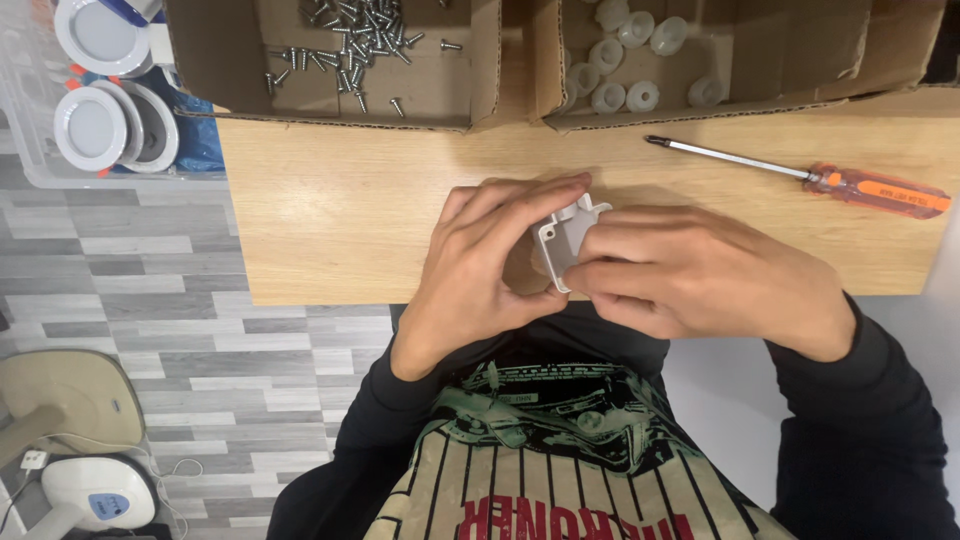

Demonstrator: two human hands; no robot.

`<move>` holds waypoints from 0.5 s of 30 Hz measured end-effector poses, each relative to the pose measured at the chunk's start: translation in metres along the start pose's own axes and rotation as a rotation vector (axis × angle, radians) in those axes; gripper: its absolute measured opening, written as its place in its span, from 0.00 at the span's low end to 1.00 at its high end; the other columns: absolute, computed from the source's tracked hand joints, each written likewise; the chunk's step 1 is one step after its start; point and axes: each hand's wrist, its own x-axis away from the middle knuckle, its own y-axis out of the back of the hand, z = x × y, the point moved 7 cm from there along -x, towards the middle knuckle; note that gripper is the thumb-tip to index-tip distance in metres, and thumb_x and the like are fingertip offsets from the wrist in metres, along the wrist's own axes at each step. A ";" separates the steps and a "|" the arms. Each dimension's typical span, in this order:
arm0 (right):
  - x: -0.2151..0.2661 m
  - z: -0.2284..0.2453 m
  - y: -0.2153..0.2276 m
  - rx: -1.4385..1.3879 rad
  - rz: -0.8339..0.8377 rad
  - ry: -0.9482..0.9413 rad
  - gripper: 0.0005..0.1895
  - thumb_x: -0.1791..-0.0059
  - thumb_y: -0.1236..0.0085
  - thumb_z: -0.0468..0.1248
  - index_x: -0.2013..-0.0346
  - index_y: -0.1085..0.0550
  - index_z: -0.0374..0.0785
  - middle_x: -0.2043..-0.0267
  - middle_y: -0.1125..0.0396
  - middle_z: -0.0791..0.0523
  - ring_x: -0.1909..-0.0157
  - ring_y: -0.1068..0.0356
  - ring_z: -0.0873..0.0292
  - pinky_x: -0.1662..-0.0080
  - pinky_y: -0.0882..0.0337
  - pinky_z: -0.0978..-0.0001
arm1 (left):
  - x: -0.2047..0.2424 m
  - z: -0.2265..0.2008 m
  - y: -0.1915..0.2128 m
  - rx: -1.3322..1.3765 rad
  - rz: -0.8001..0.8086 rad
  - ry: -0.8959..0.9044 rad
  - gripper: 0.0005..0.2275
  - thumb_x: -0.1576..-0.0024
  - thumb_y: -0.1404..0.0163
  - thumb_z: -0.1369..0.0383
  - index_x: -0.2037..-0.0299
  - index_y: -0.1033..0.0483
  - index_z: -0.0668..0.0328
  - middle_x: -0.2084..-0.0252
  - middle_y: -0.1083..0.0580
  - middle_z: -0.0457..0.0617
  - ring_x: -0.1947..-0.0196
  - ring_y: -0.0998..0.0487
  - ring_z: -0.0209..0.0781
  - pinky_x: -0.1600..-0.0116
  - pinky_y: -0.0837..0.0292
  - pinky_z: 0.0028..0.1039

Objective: The person assembles a small white plastic electrical component by screwing a blue part onto it using an orange screwdriver. They then insert a white plastic piece into the assembly and place the finished unit into a nearby container.

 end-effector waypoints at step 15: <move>0.004 0.004 0.001 0.119 -0.057 0.061 0.06 0.41 0.43 0.28 0.62 0.24 0.39 0.64 0.41 0.57 0.64 0.34 0.58 0.55 0.25 0.62 | -0.001 0.000 -0.002 -0.020 0.013 0.011 0.39 0.48 0.25 0.60 0.27 0.32 0.51 0.27 0.25 0.43 0.35 0.22 0.45 0.34 0.36 0.34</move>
